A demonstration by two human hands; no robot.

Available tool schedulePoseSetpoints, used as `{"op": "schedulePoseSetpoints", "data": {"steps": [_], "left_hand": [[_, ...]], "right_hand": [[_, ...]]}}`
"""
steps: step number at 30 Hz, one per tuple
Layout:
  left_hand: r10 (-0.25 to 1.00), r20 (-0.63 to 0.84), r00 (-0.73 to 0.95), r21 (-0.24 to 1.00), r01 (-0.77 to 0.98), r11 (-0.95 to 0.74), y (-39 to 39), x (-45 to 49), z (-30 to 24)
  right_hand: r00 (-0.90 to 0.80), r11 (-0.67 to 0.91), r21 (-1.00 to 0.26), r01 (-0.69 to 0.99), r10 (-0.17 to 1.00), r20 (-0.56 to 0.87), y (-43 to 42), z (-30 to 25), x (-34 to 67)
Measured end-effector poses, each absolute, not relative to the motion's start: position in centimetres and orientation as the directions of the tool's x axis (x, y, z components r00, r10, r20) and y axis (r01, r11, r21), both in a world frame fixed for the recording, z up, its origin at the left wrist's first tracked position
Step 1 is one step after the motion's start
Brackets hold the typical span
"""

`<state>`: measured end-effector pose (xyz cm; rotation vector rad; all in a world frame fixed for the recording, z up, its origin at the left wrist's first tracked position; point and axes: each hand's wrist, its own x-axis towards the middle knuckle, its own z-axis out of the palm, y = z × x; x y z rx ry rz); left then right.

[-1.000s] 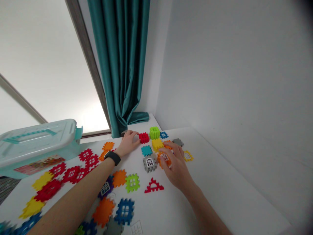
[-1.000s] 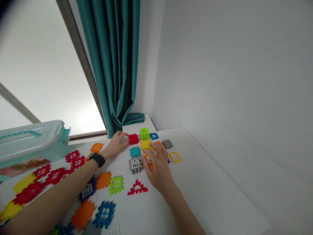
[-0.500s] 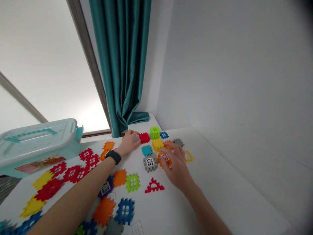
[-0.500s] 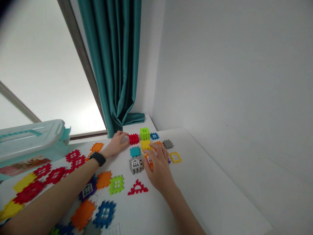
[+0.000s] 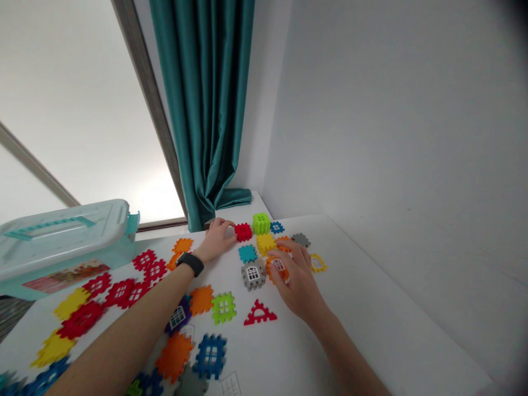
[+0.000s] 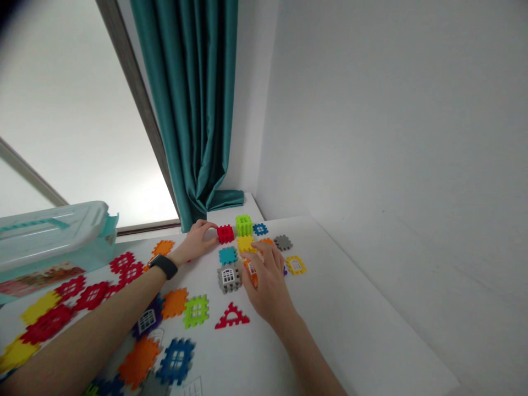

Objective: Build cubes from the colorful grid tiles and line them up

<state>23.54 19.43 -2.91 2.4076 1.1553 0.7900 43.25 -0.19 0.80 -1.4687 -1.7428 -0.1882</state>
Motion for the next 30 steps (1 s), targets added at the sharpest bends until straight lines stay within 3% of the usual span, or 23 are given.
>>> {"op": "schedulePoseSetpoints", "data": {"steps": [16,30], "left_hand": [[0.786,0.361,0.502,0.533,0.581,-0.616,17.3,22.1,-1.8],[0.680,0.272,0.680,0.565,0.459,-0.685,11.1,15.0,1.4]], "right_hand": [[0.023,0.328,-0.380,0.865,0.730,0.683,0.4,0.0,42.6],[-0.183,0.480,-0.268,0.835,0.701,0.689,0.2,0.4,37.8]]}}
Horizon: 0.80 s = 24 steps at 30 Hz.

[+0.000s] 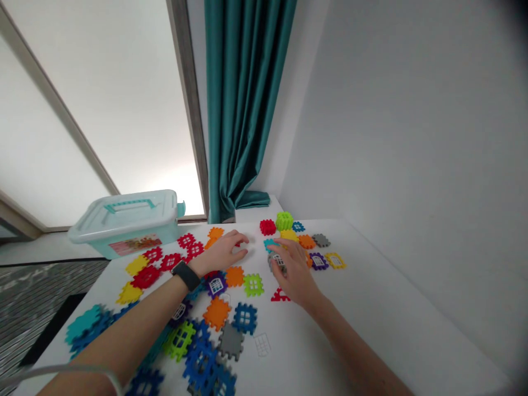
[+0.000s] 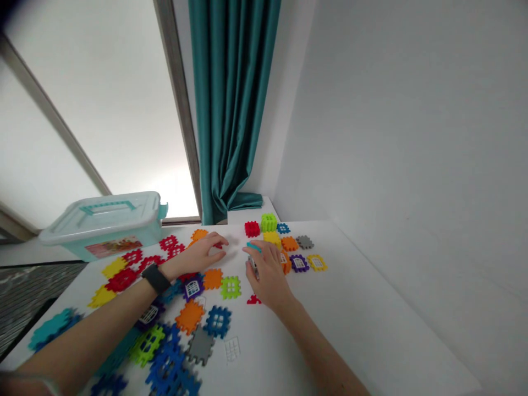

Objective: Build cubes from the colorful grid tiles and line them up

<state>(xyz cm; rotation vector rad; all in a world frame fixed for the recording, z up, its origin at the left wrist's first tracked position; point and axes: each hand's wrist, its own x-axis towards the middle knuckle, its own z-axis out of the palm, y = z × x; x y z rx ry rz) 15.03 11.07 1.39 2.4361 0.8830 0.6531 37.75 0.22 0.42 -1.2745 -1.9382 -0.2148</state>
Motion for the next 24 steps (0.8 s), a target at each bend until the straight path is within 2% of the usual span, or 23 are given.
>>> {"op": "schedulePoseSetpoints", "data": {"steps": [7,13,19,24], "left_hand": [[0.687,0.229,0.689,0.563,0.482,-0.671,8.1,10.7,2.7],[0.699,0.214,0.682,0.482,0.549,-0.683,5.8,6.7,3.6],[0.676,0.186,0.713,0.485,0.532,-0.694,4.1,2.3,3.1],[0.712,0.191,0.675,0.485,0.566,-0.667,3.5,-0.4,2.8]], "right_hand": [[-0.247,0.503,-0.268,0.822,0.738,0.628,0.0,0.4,34.3],[-0.364,0.567,-0.254,0.783,0.750,0.552,0.1,0.3,31.6],[-0.514,0.644,-0.265,0.718,0.747,0.423,0.0,-0.5,28.9],[-0.547,0.659,-0.269,0.702,0.741,0.388,-0.5,-0.9,26.1]]}}
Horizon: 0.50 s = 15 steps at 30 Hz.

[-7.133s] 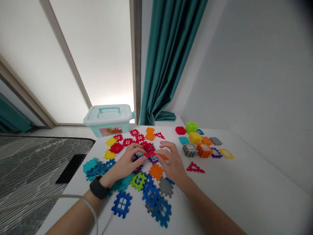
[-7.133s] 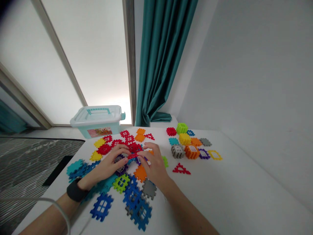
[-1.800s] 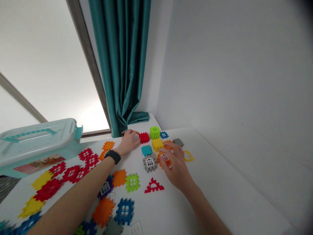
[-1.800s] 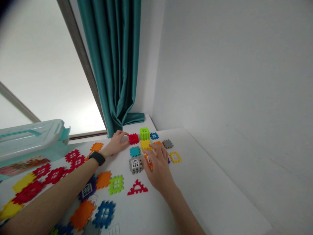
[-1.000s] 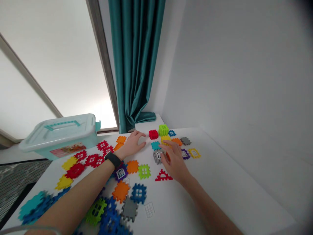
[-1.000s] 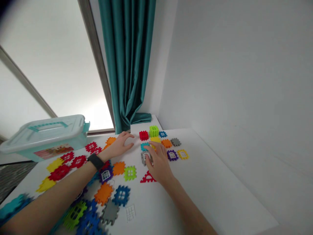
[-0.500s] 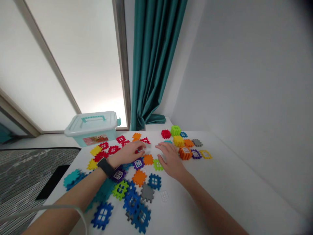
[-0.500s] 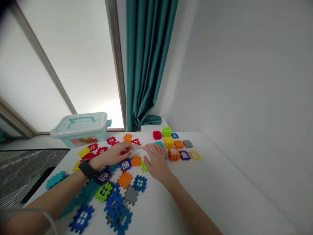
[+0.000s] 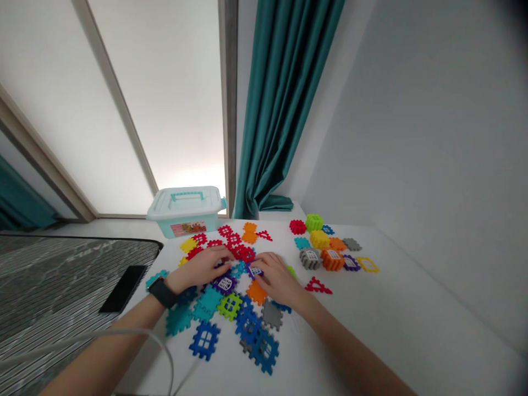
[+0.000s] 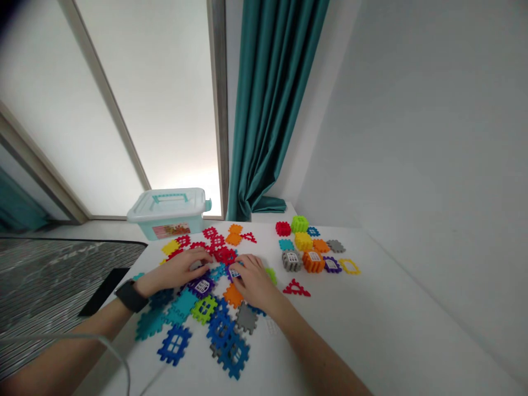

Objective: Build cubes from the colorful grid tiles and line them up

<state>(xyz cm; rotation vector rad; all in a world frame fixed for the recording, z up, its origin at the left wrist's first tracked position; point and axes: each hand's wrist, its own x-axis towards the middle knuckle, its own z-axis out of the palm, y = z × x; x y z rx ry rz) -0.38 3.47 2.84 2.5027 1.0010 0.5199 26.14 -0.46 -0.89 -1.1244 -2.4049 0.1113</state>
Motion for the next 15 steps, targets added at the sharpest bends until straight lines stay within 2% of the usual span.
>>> {"op": "schedulePoseSetpoints", "data": {"steps": [4,7,11,15], "left_hand": [[0.763,0.263,0.591,0.557,0.553,-0.620,3.2,-0.6,2.5],[0.783,0.319,0.535,0.577,0.545,-0.608,3.1,0.0,1.9],[0.786,0.368,0.497,0.572,0.546,-0.613,2.8,0.5,0.9],[0.758,0.408,0.509,0.511,0.561,-0.651,2.2,0.0,0.3]], "right_hand": [[-0.561,0.670,-0.271,0.691,0.733,0.385,-0.3,-0.7,23.8],[-0.594,0.671,-0.269,0.691,0.739,0.318,0.3,-0.5,22.7],[-0.618,0.663,-0.240,0.709,0.748,0.243,1.0,-0.7,22.3],[-0.606,0.657,-0.221,0.721,0.752,0.260,1.4,-0.9,22.4]]}}
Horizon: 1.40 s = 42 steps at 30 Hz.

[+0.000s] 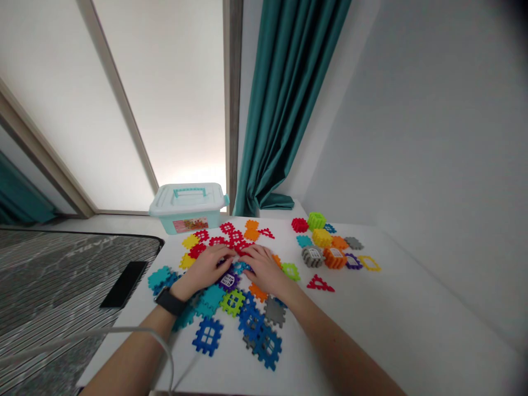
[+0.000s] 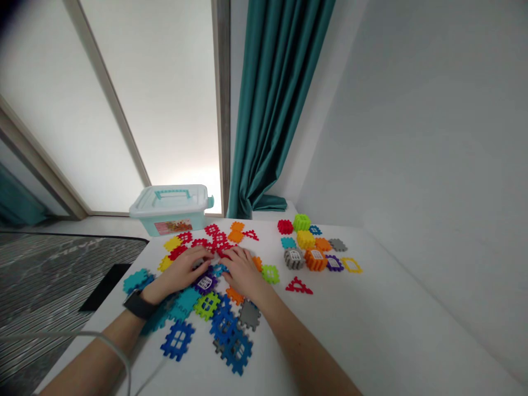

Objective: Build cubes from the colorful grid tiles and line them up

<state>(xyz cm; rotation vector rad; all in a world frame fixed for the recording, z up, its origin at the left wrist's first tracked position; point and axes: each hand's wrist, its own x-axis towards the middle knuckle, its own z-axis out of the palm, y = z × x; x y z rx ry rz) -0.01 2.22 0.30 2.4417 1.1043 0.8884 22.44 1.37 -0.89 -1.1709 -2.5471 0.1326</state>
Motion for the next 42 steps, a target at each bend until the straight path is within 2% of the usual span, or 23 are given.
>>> {"op": "schedulePoseSetpoints", "data": {"steps": [7,13,16,19,23,28,31,34,39,42], "left_hand": [[0.752,0.417,0.511,0.460,0.594,-0.659,1.6,-0.7,-0.5],[0.746,0.483,0.459,0.509,0.546,-0.666,1.6,-0.1,-1.0],[0.763,0.518,0.387,0.561,0.520,-0.645,1.3,0.4,-1.2],[0.743,0.553,0.377,0.538,0.520,-0.663,1.0,0.8,-1.2],[0.695,0.583,0.420,0.465,0.530,-0.710,0.7,0.9,-0.9],[0.663,0.612,0.431,0.451,0.498,-0.741,0.6,0.8,-0.6],[0.663,0.628,0.407,0.445,0.510,-0.736,0.7,0.7,-0.8],[0.667,0.631,0.398,0.461,0.499,-0.734,0.9,0.7,-0.9],[0.679,0.656,0.329,0.504,0.478,-0.719,1.1,0.5,-0.7],[0.691,0.656,0.305,0.522,0.478,-0.706,1.1,0.4,-0.5]], "right_hand": [[-0.597,0.683,-0.274,0.677,0.728,0.338,2.0,-1.6,22.5],[-0.429,0.578,-0.516,0.632,0.816,0.387,2.5,-1.6,22.6],[-0.355,0.497,-0.683,0.535,0.866,0.352,2.1,-1.0,22.9],[-0.326,0.419,-0.804,0.423,0.898,0.296,1.5,-0.4,23.3],[-0.334,0.347,-0.873,0.342,0.913,0.232,0.7,-0.2,23.5],[-0.260,0.251,-0.923,0.293,0.949,0.176,0.4,-1.1,23.3],[-0.261,0.253,-0.930,0.266,0.948,0.184,0.3,-1.1,23.3],[-0.220,0.323,-0.889,0.325,0.940,0.262,0.1,-0.5,23.3],[-0.191,0.550,-0.662,0.508,0.822,0.537,-0.2,0.0,23.7],[-0.219,0.629,-0.543,0.556,0.741,0.635,0.0,-0.2,24.1]]}}
